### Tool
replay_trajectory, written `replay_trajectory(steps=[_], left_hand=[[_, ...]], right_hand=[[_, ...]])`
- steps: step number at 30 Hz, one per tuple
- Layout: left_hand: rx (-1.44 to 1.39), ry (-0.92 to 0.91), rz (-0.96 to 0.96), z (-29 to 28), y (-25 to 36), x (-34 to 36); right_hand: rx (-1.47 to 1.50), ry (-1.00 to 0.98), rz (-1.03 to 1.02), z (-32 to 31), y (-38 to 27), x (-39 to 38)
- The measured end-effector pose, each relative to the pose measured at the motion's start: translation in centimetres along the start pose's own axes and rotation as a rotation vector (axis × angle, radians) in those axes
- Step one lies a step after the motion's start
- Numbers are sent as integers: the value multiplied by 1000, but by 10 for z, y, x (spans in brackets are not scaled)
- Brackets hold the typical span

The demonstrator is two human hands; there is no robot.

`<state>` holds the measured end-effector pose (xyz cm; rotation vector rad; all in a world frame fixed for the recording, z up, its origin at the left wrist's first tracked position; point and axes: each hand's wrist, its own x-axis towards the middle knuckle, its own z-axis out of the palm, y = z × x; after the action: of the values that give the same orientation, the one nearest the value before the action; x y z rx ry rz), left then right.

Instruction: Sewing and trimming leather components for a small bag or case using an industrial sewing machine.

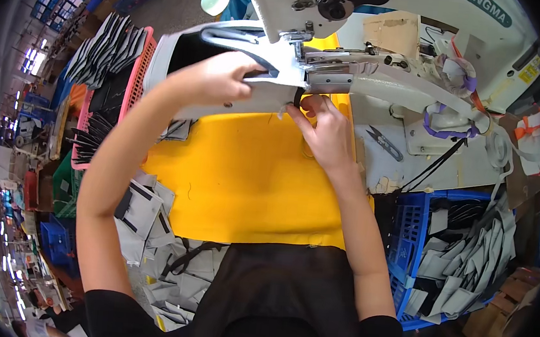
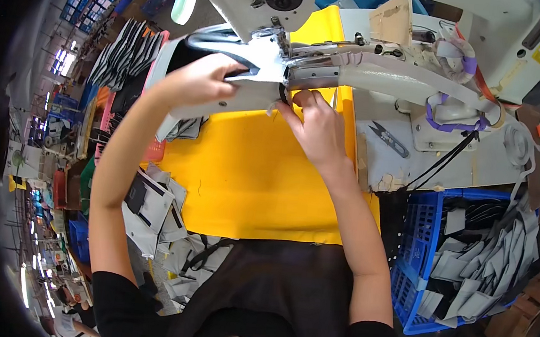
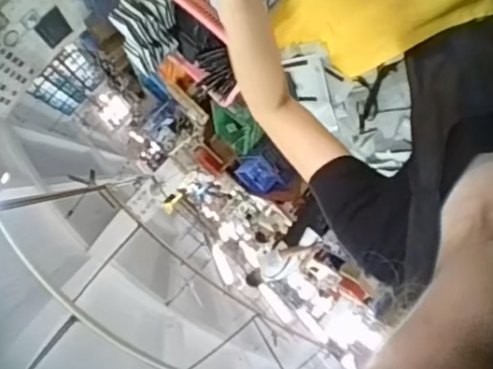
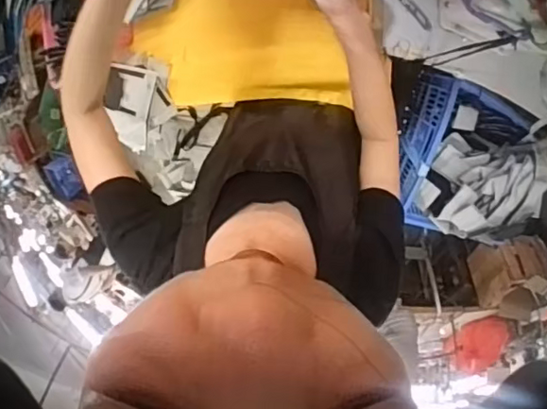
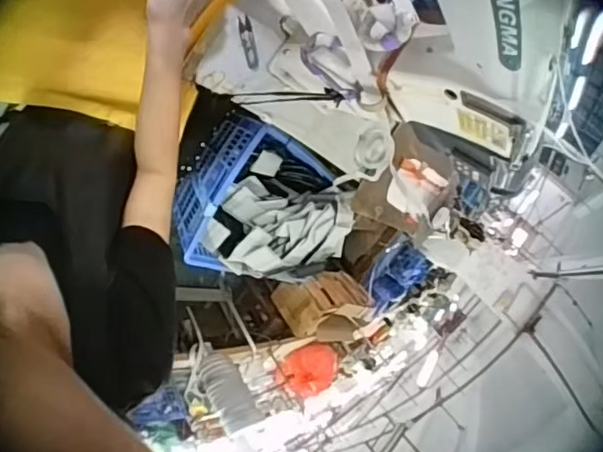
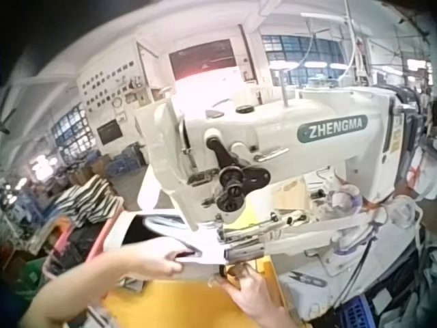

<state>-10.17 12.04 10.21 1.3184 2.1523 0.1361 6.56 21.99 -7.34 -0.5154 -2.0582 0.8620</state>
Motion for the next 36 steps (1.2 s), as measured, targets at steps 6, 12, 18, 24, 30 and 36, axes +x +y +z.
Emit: replay_trajectory(steps=[6,12,18,24,30,36], left_hand=[[224,-269,-33,-42,6,28],[-34,-152,25,-29,3,19],[-459,80,47,5,5,6],[-524,106,-14,18,12,7],[-529,129,2,19,7,7],[-545,120,4,19,2,10]], right_hand=[[176,-192,116,16,21,-17],[-403,-107,156,42,60,-56],[-880,-244,213,48,72,-92],[-733,-310,325,17,58,-117],[-65,-180,541,-21,10,-146],[-110,-99,355,-47,-19,-98]])
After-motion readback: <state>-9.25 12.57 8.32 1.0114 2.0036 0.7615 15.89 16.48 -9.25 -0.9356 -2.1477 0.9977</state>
